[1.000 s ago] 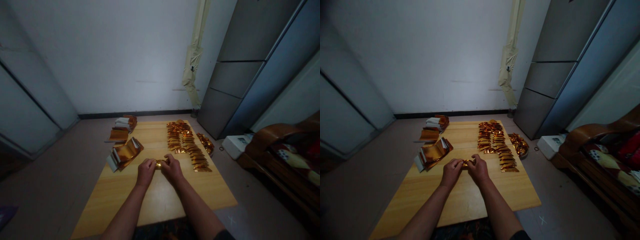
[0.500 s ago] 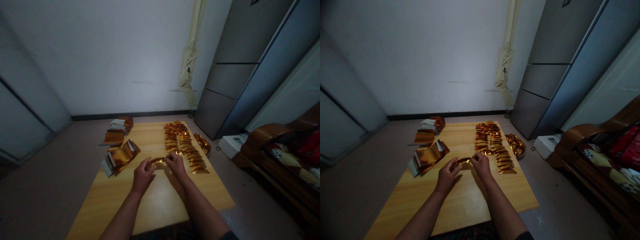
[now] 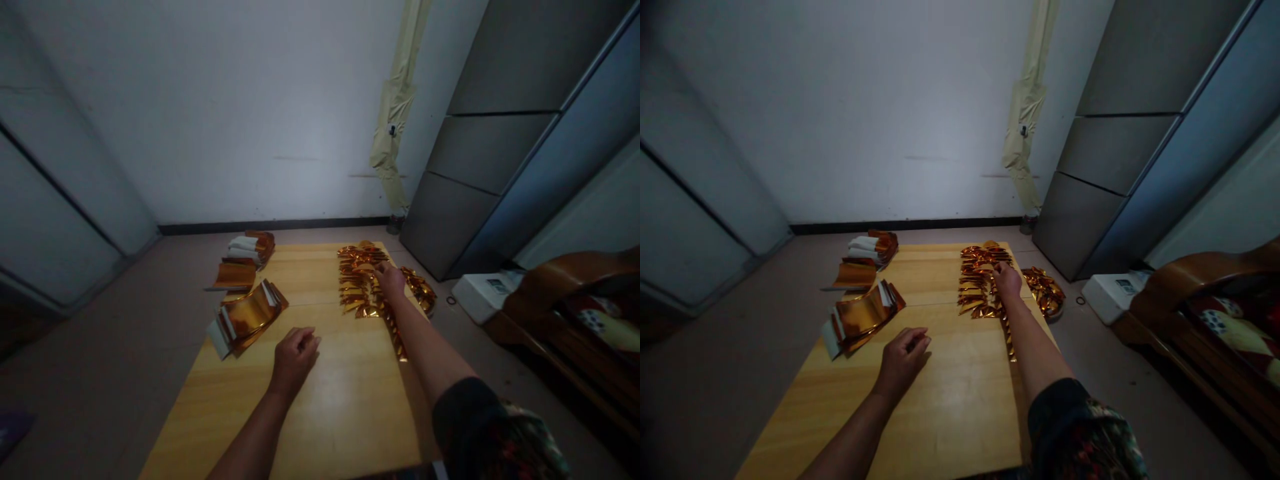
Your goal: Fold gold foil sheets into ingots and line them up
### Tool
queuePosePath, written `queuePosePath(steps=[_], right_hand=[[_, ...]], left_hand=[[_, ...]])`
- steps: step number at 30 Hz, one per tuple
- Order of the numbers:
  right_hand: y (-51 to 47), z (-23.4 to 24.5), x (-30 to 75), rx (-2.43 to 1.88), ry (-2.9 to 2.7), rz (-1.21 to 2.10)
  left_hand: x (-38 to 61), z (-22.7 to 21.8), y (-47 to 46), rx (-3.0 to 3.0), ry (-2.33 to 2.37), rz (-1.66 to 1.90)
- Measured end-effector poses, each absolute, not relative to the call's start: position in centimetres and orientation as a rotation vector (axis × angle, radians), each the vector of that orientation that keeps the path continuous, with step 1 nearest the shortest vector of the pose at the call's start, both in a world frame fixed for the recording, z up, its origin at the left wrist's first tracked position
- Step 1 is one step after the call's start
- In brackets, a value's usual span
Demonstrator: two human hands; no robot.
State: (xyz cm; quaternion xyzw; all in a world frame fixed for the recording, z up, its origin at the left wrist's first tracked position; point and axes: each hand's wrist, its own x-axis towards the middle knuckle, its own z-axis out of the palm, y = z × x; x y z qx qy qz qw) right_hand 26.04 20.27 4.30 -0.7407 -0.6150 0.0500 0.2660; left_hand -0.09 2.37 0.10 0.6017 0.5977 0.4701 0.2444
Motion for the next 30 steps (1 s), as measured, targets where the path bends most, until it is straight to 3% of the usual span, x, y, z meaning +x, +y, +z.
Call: queuePosePath(steps=[19,30], right_hand=[[21.9,4.1,26.5,-2.198,-1.864,0.024],[18.5,8.4,25.7,-2.06,-1.847,-0.037]], left_hand=[[0.0,0.2,1.9,1.639,1.619,1.251],[-0.2,-0.4,2.4,1.678,1.616,1.286]])
